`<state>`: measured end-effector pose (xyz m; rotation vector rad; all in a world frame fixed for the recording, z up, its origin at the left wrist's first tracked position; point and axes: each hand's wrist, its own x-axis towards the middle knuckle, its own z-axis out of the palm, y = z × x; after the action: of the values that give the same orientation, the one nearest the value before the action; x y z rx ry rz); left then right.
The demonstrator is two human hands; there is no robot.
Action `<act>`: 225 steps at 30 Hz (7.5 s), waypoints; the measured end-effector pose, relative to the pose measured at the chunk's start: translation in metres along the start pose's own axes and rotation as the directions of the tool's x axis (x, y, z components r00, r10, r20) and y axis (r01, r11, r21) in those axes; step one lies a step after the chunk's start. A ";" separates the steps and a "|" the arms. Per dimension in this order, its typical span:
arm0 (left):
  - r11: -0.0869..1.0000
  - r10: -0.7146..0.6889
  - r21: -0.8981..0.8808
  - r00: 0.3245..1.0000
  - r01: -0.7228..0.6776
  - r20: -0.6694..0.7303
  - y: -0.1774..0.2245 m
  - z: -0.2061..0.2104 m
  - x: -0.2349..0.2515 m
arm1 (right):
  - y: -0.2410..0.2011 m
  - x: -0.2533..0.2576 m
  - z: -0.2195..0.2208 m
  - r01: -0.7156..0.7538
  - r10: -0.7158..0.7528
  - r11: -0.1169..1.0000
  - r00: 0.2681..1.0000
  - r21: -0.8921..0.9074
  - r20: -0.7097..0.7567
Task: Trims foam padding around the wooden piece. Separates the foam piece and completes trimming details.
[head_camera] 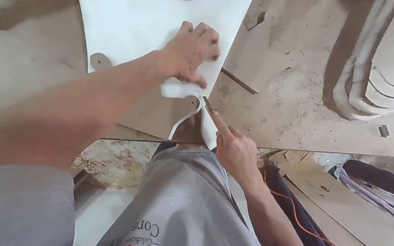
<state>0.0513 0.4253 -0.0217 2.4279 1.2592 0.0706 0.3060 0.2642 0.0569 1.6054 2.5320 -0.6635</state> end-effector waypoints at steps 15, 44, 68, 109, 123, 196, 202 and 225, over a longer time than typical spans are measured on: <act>1.000 0.025 0.010 0.998 -0.024 -0.054 -0.002 0.008 -0.006 | -0.005 0.022 0.004 0.029 -0.030 0.989 1.000 -0.146 -0.003; 1.000 -0.006 -0.006 1.000 0.005 -0.025 0.006 0.007 -0.006 | -0.010 -0.022 0.014 -0.047 0.090 0.978 0.974 -0.205 0.208; 0.866 -0.445 -0.355 0.867 0.352 -0.225 0.028 -0.025 -0.076 | 0.066 0.034 -0.055 0.170 -0.163 0.977 0.984 0.130 -0.069; 0.832 -0.460 -0.396 0.882 0.388 -0.103 -0.023 -0.032 -0.116 | 0.007 0.194 -0.149 0.619 -0.430 0.668 0.774 -0.412 0.465; 0.950 -0.298 -0.051 0.946 0.307 0.129 -0.038 -0.037 -0.059 | -0.005 0.137 -0.041 0.750 -0.682 0.639 0.654 -0.170 0.327; 0.758 -0.634 -0.194 0.633 0.623 -0.444 0.168 0.108 -0.121 | -0.022 0.193 0.016 0.391 -0.385 0.894 0.920 -0.220 0.073; 0.776 -0.621 -0.248 0.631 0.580 -0.465 0.165 0.107 -0.124 | -0.014 0.221 -0.024 0.303 -0.289 0.952 0.932 -0.031 0.220; 0.777 -0.624 -0.276 0.637 0.565 -0.453 0.159 0.084 -0.240 | -0.052 0.223 -0.080 0.956 -0.907 0.205 0.267 -0.211 0.326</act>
<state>0.0510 0.1257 -0.0068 1.8132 2.1873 0.6333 0.1731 0.4651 0.0822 -0.3430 3.0167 -0.2084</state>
